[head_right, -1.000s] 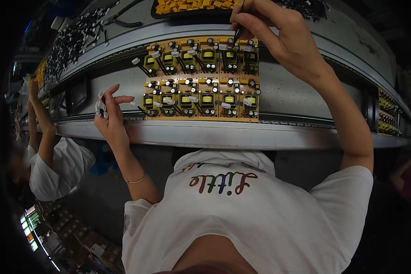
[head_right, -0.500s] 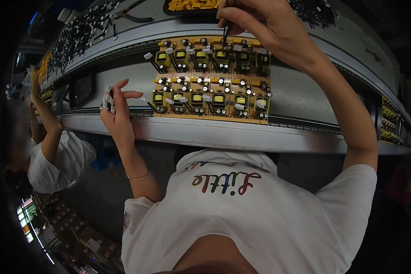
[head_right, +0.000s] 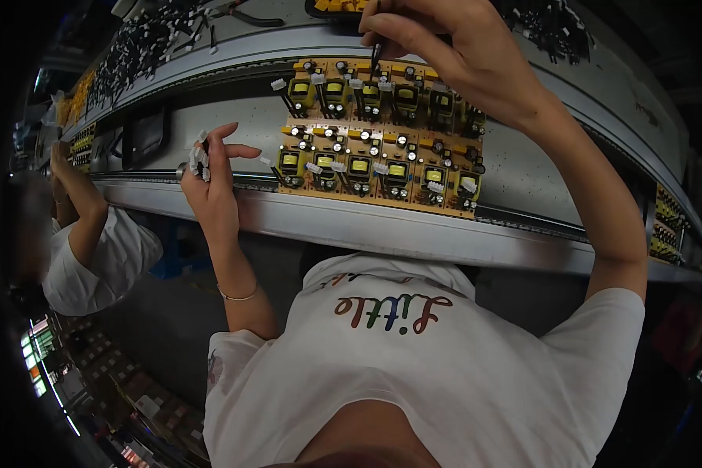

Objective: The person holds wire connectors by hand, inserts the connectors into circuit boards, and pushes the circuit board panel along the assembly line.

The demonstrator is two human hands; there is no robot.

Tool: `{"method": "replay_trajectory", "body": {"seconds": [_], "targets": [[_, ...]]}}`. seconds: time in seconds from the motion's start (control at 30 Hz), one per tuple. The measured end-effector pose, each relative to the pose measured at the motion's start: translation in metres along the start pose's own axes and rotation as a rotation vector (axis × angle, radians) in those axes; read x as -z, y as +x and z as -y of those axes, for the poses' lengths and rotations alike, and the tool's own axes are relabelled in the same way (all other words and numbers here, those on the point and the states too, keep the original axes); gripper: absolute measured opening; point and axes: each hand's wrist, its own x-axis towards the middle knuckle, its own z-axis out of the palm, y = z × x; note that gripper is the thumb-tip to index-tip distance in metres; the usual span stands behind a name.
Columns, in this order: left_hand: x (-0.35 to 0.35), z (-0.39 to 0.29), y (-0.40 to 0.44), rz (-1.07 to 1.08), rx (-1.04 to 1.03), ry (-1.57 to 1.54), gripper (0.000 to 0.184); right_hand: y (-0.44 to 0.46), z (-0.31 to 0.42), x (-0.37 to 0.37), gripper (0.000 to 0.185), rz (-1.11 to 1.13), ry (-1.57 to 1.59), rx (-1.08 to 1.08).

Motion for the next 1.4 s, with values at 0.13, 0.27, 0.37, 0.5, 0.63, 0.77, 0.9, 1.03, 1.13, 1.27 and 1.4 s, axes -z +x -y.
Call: {"method": "replay_trajectory", "body": {"seconds": [0.13, 0.27, 0.37, 0.5, 0.63, 0.77, 0.9, 1.03, 1.13, 1.27, 1.4], "targets": [[0.0, 0.001, 0.0, -0.013, -0.023, -0.001, 0.033, 0.001, -0.007, -0.004, 0.02, 0.04, 0.026, -0.028], [0.001, -0.004, 0.0, 0.002, 0.035, -0.021, 0.033, -0.001, -0.006, -0.002, 0.02, 0.05, -0.002, -0.096], [0.001, 0.001, 0.001, 0.013, 0.001, -0.022, 0.033, 0.006, -0.006, -0.002, 0.02, 0.029, 0.043, -0.072], [0.0, 0.008, 0.002, 0.002, -0.158, -0.034, 0.033, 0.024, 0.002, -0.011, 0.02, 0.0, 0.036, 0.006], [0.002, 0.003, 0.001, 0.015, -0.089, -0.047, 0.032, 0.032, -0.005, -0.019, 0.02, 0.072, -0.005, 0.012], [0.004, -0.001, 0.0, 0.027, -0.014, -0.034, 0.031, 0.033, -0.006, -0.021, 0.021, 0.103, -0.018, -0.025], [0.004, 0.003, 0.001, 0.043, -0.049, -0.044, 0.03, 0.036, -0.005, -0.02, 0.022, 0.082, 0.06, -0.005], [0.004, 0.005, 0.002, 0.041, -0.075, -0.065, 0.029, 0.049, -0.004, -0.025, 0.023, 0.083, 0.086, 0.014], [0.006, 0.003, 0.001, 0.05, -0.041, -0.053, 0.031, 0.056, -0.003, -0.034, 0.023, 0.134, 0.068, 0.056], [0.007, 0.002, 0.001, 0.056, -0.018, -0.041, 0.033, 0.06, -0.004, -0.039, 0.022, 0.163, 0.055, 0.062], [0.007, 0.002, 0.001, 0.071, -0.023, -0.036, 0.034, 0.059, -0.001, -0.039, 0.022, 0.167, 0.045, 0.069]]}}
